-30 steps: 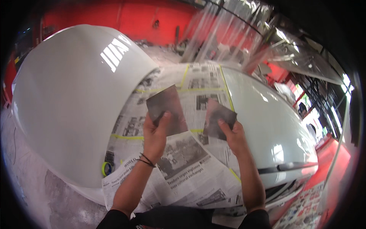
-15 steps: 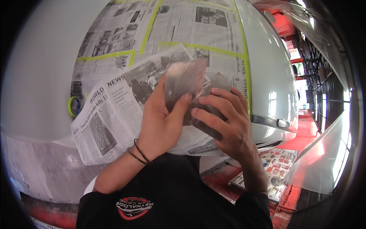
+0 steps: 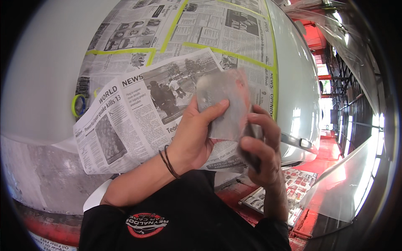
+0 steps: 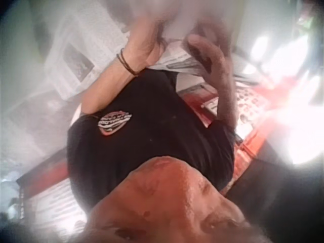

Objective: The person walks through a garage holding sandpaper, then sands the hood of a white car that is covered with newspaper and masking tape. The person uses hand motions to smooth the surface of the hood.

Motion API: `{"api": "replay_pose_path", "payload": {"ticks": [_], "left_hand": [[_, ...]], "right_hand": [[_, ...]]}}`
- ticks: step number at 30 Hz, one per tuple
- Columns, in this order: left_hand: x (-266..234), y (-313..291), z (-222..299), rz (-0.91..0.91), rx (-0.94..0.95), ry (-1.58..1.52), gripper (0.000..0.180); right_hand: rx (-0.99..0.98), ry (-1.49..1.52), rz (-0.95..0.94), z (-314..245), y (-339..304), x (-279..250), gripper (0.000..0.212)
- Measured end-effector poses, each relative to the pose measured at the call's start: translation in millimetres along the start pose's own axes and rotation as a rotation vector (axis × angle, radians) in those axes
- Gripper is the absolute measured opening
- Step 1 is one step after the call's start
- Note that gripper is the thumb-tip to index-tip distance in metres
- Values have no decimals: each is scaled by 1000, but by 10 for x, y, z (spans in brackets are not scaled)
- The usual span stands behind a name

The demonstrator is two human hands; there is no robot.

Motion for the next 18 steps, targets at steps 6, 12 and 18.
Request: {"api": "replay_pose_path", "payload": {"ticks": [6, 12, 18], "left_hand": [[74, 274, -12, -77, -59, 120, 48], [216, 1211, 200, -138, -115, 375, 53], [512, 2191, 309, -266, -86, 605, 52]], "right_hand": [[77, -406, -117, 464, -259, -479, 59], [199, -595, -102, 782, -358, -1074, 56], [121, -688, -206, 1131, -210, -962, 52]]}}
Point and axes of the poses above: each hand's wrist, its own y-axis towards the middle knuckle, its own x-axis out of the palm, z = x × y, the point moved 7 cm from there along y, towards the middle knuckle, and after that the axes turned 7 degrees about -x, right-handed, at the moved point
